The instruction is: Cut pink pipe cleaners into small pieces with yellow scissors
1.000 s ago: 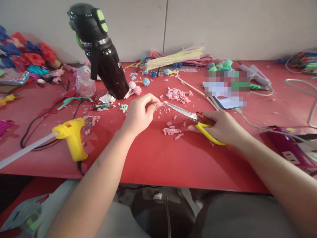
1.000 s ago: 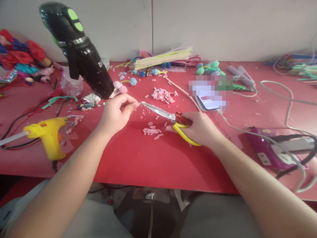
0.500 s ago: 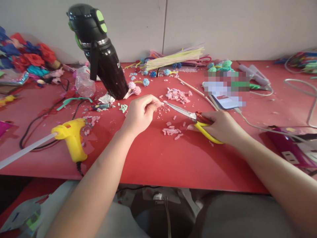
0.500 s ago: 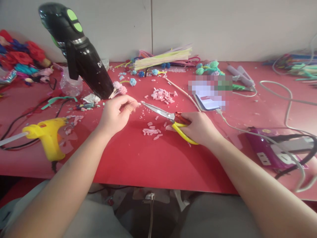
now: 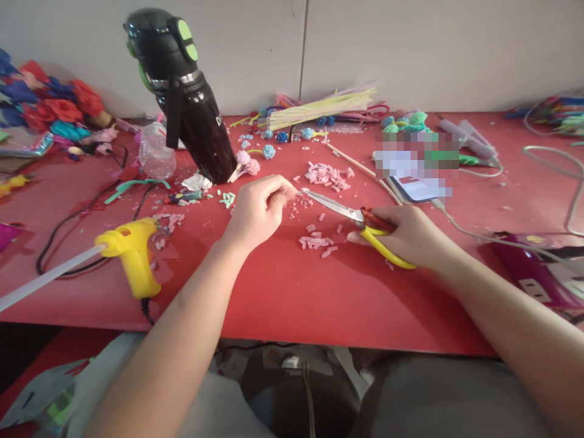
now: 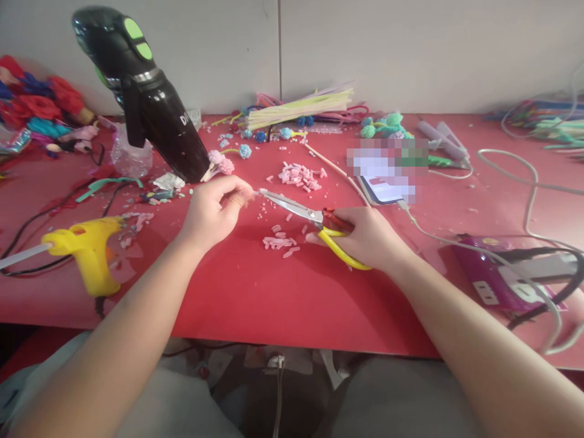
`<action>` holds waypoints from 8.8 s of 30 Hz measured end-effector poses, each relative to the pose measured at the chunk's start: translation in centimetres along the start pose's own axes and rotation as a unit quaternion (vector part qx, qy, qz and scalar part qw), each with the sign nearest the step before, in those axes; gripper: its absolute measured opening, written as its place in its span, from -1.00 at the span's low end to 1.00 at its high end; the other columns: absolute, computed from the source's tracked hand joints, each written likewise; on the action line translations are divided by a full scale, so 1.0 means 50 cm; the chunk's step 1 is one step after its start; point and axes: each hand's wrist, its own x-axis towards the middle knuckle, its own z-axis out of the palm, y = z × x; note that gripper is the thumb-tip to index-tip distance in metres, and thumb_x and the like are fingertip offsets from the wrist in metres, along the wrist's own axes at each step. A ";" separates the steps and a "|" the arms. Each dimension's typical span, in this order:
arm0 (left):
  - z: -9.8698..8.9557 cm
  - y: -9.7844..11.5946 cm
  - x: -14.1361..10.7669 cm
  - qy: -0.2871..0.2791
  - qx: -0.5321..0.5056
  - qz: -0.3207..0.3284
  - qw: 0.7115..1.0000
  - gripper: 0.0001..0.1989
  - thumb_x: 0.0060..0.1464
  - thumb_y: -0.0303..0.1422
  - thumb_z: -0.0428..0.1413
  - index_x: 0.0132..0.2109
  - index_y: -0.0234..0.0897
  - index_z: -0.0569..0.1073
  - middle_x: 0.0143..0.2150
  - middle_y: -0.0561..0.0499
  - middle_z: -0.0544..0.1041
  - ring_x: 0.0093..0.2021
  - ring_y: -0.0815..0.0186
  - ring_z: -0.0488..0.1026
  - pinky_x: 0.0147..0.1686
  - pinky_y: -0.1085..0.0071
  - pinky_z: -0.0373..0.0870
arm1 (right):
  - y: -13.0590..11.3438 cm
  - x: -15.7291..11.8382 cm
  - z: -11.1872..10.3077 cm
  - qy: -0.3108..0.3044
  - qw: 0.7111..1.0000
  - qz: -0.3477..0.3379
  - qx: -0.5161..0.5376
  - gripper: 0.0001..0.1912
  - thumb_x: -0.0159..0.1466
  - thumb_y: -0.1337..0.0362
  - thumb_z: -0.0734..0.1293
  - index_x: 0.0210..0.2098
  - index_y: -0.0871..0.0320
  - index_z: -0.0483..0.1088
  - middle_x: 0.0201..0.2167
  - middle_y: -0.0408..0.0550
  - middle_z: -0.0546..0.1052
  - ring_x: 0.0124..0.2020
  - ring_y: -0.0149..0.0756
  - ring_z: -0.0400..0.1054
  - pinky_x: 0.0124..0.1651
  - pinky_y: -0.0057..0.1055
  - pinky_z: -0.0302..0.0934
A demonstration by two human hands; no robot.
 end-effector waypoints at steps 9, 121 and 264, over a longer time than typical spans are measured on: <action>0.001 0.003 0.001 0.003 0.002 -0.003 1.000 -0.75 0.39 -0.27 0.15 -0.30 -0.21 0.52 -0.37 0.01 0.60 -0.35 0.28 0.45 -0.31 0.35 0.38 | 0.000 0.001 -0.001 -0.011 1.000 0.005 -0.008 -0.09 -0.07 -0.66 0.40 -0.53 0.03 0.03 -0.53 -0.21 0.03 -0.46 -0.36 -0.05 -0.45 -0.31 -0.07; 0.012 0.008 0.022 -0.037 0.038 -0.042 0.998 -0.74 0.38 -0.44 0.04 -0.35 -0.17 0.36 -0.41 0.03 0.50 -0.35 0.26 0.44 -0.22 0.32 0.40 | -0.002 0.010 0.017 0.070 0.992 0.020 -0.099 -0.15 0.01 -0.61 0.37 -0.53 0.00 -0.01 -0.63 -0.20 0.13 -0.52 -0.33 0.01 -0.44 -0.31 -0.05; 0.022 -0.003 0.023 0.014 -0.057 -0.010 0.998 -0.51 0.46 0.09 0.11 -0.20 -0.22 0.60 -0.42 -0.02 0.61 -0.38 0.26 0.54 -0.34 0.33 0.44 | 0.013 0.009 0.006 0.044 0.999 0.004 -0.021 -0.14 0.00 -0.56 0.45 -0.53 0.02 0.00 -0.54 -0.22 0.02 -0.46 -0.36 -0.06 -0.46 -0.33 -0.09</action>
